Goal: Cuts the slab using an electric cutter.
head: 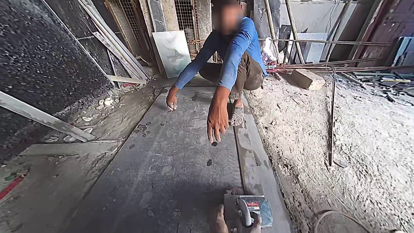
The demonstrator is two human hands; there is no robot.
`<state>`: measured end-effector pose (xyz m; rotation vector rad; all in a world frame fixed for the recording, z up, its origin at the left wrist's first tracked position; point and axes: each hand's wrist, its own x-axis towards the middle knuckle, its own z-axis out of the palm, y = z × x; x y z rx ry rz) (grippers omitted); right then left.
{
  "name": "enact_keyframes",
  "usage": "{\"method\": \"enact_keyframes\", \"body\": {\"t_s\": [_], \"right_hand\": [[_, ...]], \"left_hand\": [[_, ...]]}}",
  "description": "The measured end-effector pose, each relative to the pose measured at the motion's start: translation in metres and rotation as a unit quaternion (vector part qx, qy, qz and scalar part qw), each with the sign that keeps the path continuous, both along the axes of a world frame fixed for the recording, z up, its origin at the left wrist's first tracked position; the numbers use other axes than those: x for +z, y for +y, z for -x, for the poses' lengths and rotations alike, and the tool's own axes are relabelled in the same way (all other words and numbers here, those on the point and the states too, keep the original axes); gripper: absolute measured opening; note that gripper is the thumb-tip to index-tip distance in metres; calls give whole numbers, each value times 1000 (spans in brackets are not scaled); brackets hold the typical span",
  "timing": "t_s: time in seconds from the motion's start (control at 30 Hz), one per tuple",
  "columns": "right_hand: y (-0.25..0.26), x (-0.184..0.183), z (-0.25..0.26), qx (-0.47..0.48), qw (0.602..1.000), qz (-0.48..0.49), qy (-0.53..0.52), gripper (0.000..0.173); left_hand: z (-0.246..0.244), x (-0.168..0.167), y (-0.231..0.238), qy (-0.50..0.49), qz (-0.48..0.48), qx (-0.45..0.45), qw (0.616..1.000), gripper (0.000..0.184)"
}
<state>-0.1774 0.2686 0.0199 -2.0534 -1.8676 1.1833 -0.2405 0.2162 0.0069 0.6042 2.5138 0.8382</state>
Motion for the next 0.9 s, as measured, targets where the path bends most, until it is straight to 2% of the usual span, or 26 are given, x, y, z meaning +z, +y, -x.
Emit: {"method": "enact_keyframes", "body": {"t_s": [0.1,0.57,0.73,0.9], "right_hand": [[1,3,1,-1,1000,7,-9,73],[6,0,18,-26,999,-35,-25,62],[7,-4,22,-27,998,-54,-18,63],[7,1,22,-28,998,-48,-27,67]], "left_hand": [[3,2,2,-10,5,-3,1000,38],[20,-8,14,-13,8,-6,1000,36],[26,-7,16,-25,15,-10,1000,43],[22,-9,16,-17,-10,4,1000,35]]}}
